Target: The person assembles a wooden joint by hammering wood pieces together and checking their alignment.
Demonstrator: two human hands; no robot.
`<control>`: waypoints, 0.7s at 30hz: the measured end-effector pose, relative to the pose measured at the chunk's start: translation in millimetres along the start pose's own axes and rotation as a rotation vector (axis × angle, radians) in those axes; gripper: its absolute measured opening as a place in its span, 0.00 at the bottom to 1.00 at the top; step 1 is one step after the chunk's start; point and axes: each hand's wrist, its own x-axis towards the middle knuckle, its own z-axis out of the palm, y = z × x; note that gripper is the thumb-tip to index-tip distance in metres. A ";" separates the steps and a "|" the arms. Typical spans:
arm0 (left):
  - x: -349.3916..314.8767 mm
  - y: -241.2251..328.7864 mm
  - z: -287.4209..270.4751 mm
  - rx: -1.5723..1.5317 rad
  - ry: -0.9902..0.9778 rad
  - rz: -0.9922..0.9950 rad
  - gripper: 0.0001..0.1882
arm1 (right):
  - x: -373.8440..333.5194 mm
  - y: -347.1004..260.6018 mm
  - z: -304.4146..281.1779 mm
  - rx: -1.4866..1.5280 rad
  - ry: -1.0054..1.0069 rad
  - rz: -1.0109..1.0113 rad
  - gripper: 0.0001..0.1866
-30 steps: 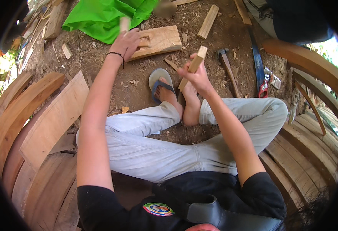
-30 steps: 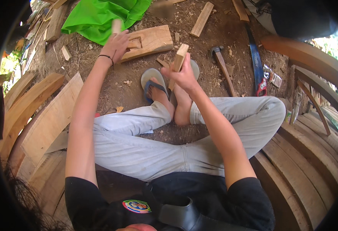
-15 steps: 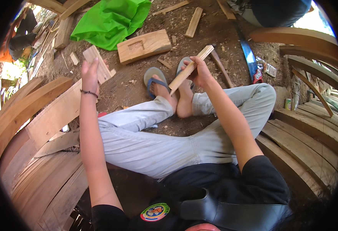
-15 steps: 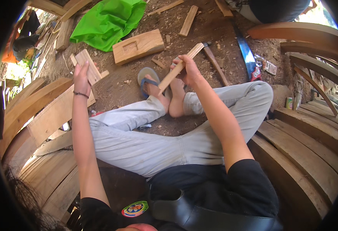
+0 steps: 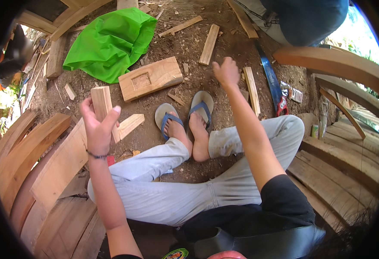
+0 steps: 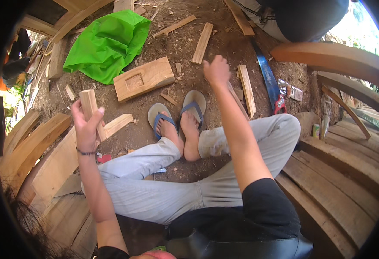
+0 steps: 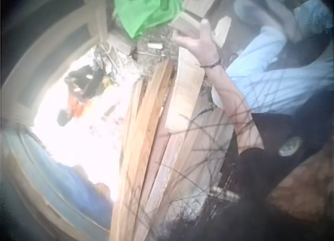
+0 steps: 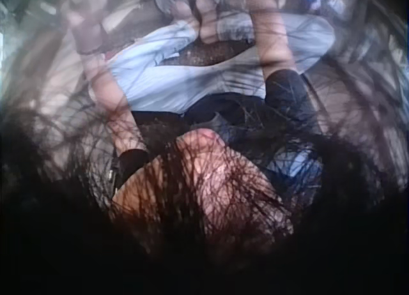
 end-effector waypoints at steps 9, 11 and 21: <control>17.5 27.4 -12.5 0.270 -0.063 0.098 0.26 | 76.5 -18.3 90.5 0.470 -0.356 0.289 0.33; 15.8 29.4 -13.4 0.386 -0.041 0.179 0.25 | 49.5 -19.3 70.6 0.780 -0.555 0.107 0.28; -23.1 30.2 3.7 0.710 -0.372 0.520 0.34 | -119.2 -2.2 33.4 1.007 -1.033 -0.709 0.28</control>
